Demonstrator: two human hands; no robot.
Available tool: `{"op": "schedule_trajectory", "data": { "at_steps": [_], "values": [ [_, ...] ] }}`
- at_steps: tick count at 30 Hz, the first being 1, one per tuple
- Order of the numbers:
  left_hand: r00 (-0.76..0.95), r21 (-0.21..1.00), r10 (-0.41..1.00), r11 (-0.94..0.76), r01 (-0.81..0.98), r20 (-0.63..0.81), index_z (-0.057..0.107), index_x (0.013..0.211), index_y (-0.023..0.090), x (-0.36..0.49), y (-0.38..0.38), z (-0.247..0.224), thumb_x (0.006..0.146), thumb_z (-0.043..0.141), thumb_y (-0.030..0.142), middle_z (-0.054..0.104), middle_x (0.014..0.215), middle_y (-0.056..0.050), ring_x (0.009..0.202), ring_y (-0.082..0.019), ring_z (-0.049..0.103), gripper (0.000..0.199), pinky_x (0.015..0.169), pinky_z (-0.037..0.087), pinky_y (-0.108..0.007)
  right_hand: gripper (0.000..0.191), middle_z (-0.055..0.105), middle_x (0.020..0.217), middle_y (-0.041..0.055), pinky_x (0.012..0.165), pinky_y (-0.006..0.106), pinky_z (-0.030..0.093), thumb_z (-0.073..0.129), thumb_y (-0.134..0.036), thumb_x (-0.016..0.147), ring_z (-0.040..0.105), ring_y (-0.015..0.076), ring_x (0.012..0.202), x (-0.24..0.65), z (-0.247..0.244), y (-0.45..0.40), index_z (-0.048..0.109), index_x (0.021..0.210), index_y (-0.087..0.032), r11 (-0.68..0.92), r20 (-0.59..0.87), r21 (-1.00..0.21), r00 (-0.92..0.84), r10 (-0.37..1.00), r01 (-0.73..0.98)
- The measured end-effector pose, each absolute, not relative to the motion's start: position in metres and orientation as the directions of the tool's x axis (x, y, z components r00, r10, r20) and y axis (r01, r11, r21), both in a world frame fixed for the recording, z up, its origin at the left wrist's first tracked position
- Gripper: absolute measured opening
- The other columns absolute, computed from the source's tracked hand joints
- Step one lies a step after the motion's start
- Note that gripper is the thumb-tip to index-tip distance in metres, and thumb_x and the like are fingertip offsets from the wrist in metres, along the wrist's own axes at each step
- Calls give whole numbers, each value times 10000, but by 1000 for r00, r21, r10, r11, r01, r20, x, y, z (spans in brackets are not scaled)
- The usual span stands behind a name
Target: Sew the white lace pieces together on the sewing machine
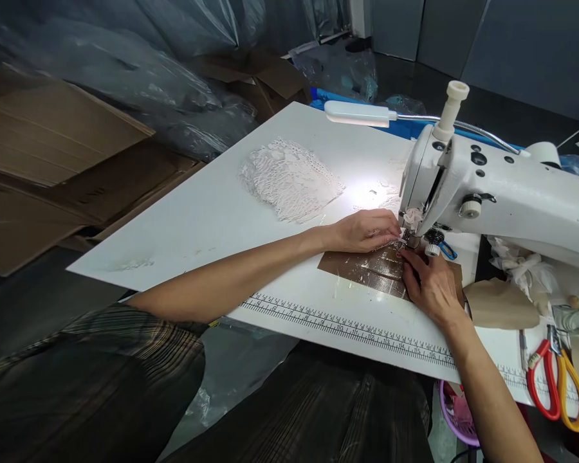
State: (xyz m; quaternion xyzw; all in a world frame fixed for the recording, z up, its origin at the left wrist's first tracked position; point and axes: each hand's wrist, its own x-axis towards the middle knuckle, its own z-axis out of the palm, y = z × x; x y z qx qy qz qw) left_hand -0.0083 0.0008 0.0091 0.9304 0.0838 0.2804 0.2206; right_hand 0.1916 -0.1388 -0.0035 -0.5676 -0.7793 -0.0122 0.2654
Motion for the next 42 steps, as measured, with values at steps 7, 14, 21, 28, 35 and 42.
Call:
{"op": "schedule_trajectory", "data": {
  "at_steps": [7,14,21,28,35,42],
  "values": [
    [852,333,183,-943,10,490,692,966,159,-9,-1,5,1006,484,201,724,962,-81,931,-167,659,216,861,556,-334,356,628,1067,123,721,362,578,474,-320,974,622,233,894,191,-3,-138,727,1213,-242,363,363,-201,-275,890,910],
    [901,137,123,-988,72,416,713,962,197,-10,-2,2,981,525,153,732,1014,-57,860,-156,659,195,822,531,-344,338,692,1078,105,837,397,575,503,-304,925,664,234,941,197,13,-138,749,1145,-230,319,300,-436,-198,933,841],
    [886,109,84,-993,37,457,718,956,148,-8,-2,1,1002,484,146,731,1000,-103,877,-163,670,238,796,552,-334,311,734,749,31,624,325,539,507,-309,859,652,202,654,208,31,-122,756,1015,-207,71,89,-591,-22,996,803],
    [878,79,54,-997,18,476,707,939,120,-8,-2,-1,997,460,108,723,1006,-128,880,-169,660,255,817,560,-336,326,748,978,95,784,405,567,472,-285,874,694,244,854,198,1,-125,745,1031,-201,158,337,-507,26,941,847],
    [906,92,63,-995,26,419,685,916,110,-6,-3,-1,1019,406,117,708,1012,-138,897,-177,634,297,826,537,-311,373,692,1020,93,630,324,527,463,-300,940,650,216,831,196,5,-130,734,1195,-274,263,322,-293,-164,932,919],
    [912,262,169,-962,72,373,692,885,177,-4,-3,2,970,482,151,701,963,-99,902,-179,642,228,840,536,-328,359,632,1048,93,564,288,483,503,-277,923,585,187,762,193,6,-130,741,1191,-309,293,300,-171,-234,925,941]
  ]
}}
